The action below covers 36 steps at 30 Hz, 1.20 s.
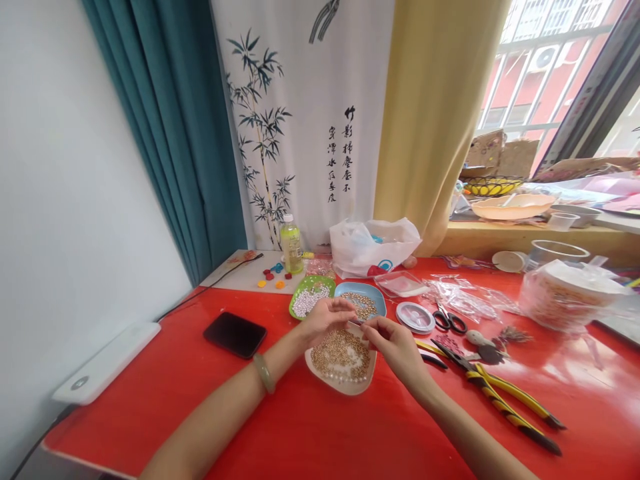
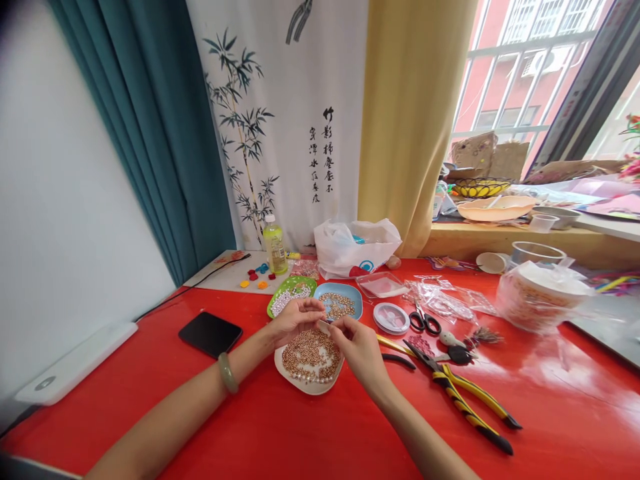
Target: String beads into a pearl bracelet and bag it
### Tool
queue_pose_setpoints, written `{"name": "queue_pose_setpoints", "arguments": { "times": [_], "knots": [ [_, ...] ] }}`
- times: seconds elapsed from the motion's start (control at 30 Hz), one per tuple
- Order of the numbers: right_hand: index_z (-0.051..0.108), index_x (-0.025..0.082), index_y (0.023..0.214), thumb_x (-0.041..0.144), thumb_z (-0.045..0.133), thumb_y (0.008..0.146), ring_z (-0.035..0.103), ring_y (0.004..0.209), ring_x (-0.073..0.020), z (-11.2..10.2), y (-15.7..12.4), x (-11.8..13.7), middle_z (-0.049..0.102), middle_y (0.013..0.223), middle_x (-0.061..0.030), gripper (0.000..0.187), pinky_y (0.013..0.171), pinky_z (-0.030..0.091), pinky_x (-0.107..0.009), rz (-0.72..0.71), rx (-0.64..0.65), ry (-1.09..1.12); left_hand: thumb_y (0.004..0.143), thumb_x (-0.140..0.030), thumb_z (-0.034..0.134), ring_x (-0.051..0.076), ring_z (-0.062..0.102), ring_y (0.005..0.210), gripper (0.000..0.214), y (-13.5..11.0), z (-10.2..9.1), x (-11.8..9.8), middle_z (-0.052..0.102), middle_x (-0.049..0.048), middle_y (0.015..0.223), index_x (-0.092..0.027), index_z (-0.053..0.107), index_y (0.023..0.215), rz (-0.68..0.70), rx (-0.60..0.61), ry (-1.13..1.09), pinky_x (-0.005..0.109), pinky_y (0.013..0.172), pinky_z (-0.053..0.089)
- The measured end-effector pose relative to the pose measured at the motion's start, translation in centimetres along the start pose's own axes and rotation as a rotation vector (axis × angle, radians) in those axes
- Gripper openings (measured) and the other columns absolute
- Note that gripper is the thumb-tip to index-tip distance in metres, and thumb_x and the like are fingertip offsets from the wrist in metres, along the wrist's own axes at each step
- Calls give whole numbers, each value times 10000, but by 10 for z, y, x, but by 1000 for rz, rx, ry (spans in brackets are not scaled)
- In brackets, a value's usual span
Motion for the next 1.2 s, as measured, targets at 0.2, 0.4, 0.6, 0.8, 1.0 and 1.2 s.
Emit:
{"name": "queue_pose_setpoints", "arguments": {
  "times": [0.2,0.4,0.6,0.8,1.0,1.2],
  "knots": [
    [580,162,661,432,554,695,498,523,-130,3,6,-7,551,567,1,273,510,398,-243,29,57,98,549,-291,744,116,577,665,313,1,0,-3,642,58,729,-101,611,760,53,20,139,208,602,416],
    [599,158,680,477,579,691,532,594,-132,-3,6,-5,588,625,-14,320,563,415,-235,28,20,180,573,-400,701,78,510,569,370,2,-9,-13,632,65,778,-111,615,787,65,-22,316,215,560,424],
    [630,162,741,464,605,680,554,735,-169,-9,5,2,633,750,-44,310,693,422,-264,4,-47,234,643,-369,649,64,488,546,295,10,-38,-22,631,73,778,-107,618,774,63,-89,472,203,548,413],
    [630,163,732,456,616,672,527,610,-139,-8,3,2,599,657,-12,300,550,415,-239,23,-54,275,603,-289,669,101,513,561,218,14,-72,-42,622,37,654,-116,642,733,86,-120,723,211,535,400],
    [648,165,755,424,638,670,463,536,-96,-8,6,-4,568,616,8,272,529,399,-219,15,-46,294,576,-204,659,150,570,651,155,14,-100,-44,661,62,698,-113,666,700,82,-126,948,243,622,428],
    [649,162,729,436,640,666,497,559,-106,-7,10,-13,567,591,5,281,582,432,-235,26,-31,297,596,-233,638,166,586,702,167,20,-99,-21,681,52,736,-133,689,721,67,-34,1069,246,673,426]
  ]
}}
Point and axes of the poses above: each hand's wrist, its own y-axis towards the middle knuckle, its own z-axis out of the palm, x = y × z, the point moved 5 cm from there along y, towards the middle knuckle
